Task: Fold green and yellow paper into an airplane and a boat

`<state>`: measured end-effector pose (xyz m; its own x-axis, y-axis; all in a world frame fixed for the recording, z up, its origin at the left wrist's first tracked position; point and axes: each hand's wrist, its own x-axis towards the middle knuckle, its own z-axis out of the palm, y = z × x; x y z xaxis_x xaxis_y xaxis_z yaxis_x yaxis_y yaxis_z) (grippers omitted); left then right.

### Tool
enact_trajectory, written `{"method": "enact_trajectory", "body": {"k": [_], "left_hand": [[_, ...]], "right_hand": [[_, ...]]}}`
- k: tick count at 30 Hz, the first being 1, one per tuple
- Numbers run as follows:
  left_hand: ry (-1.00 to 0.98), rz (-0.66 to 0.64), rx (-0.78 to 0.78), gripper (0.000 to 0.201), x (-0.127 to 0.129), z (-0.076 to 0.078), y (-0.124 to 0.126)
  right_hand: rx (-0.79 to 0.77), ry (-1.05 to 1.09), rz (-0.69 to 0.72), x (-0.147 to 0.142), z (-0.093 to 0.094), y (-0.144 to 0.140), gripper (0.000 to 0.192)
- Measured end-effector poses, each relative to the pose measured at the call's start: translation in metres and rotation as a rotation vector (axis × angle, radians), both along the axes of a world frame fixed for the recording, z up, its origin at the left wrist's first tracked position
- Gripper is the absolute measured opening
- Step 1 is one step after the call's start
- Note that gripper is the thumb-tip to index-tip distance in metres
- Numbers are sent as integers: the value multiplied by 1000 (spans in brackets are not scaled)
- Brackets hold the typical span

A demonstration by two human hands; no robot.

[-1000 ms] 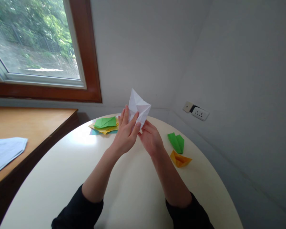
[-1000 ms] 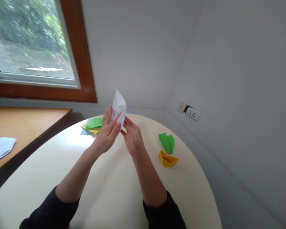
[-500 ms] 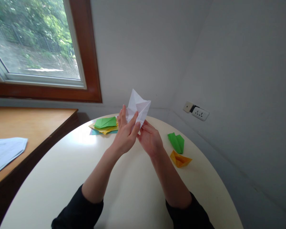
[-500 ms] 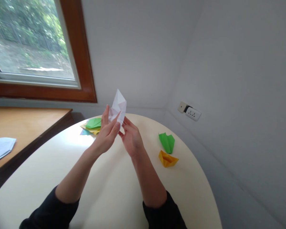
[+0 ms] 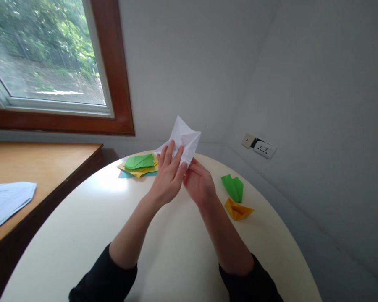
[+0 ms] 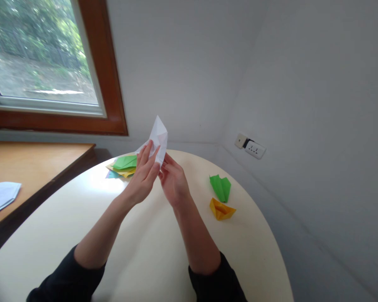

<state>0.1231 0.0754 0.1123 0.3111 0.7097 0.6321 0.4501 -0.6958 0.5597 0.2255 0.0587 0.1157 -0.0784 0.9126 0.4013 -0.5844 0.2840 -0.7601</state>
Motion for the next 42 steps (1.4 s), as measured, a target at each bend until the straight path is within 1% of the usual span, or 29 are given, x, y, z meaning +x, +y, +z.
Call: {"method": "enact_trajectory", "body": {"k": [3,7,9,11,13,18,20,23,25,27,29,32,34,36,39,42], "left_hand": [[16,-13,-8,51,2,-1,1],[27,-8,-22,50,4,-3,0],[40,-10,-33,51,5,-3,-1],[50,-21,-34,51,6,-3,-2],[46,-32,-27,50,6,-3,-3],[6,-45,-25,50,5,-2,-5],[-21,-77,-28,51,4,-1,-6],[-122,-175,-45,52,4,2,-7],[-228,-256,-78,52,3,4,-8],[-342,-318,-137,52,4,6,-8],[-444,-352,-219,52,4,7,-8],[-577,-386,-337,50,5,7,-6],[-671,-416,-405,48,5,7,-5],[-762,-435,-464,47,6,8,-4],[-861,-428,-522,47,6,10,-5],[-922,-414,-562,47,5,13,-6]], "right_hand": [[-10,-6,-5,0,0,1,35],[-83,10,-69,-2,2,1,34],[-104,46,-75,-3,4,0,32],[-108,76,-64,-4,6,-1,31],[-105,64,-72,-4,8,-2,31],[-91,-11,-136,-6,7,-3,35],[-80,-20,-171,-7,5,-2,33],[-41,-89,-290,-8,2,-2,33],[16,-204,-408,-7,-1,-2,35],[82,-340,-538,-7,-3,-2,37],[141,-448,-657,-7,-5,-2,40],[233,-545,-782,-7,-7,-5,42],[283,-599,-821,-8,-7,-6,42],[307,-674,-830,-10,-7,-7,42],[308,-797,-825,-12,-8,-8,44],[304,-898,-791,-14,-9,-9,48]]}}
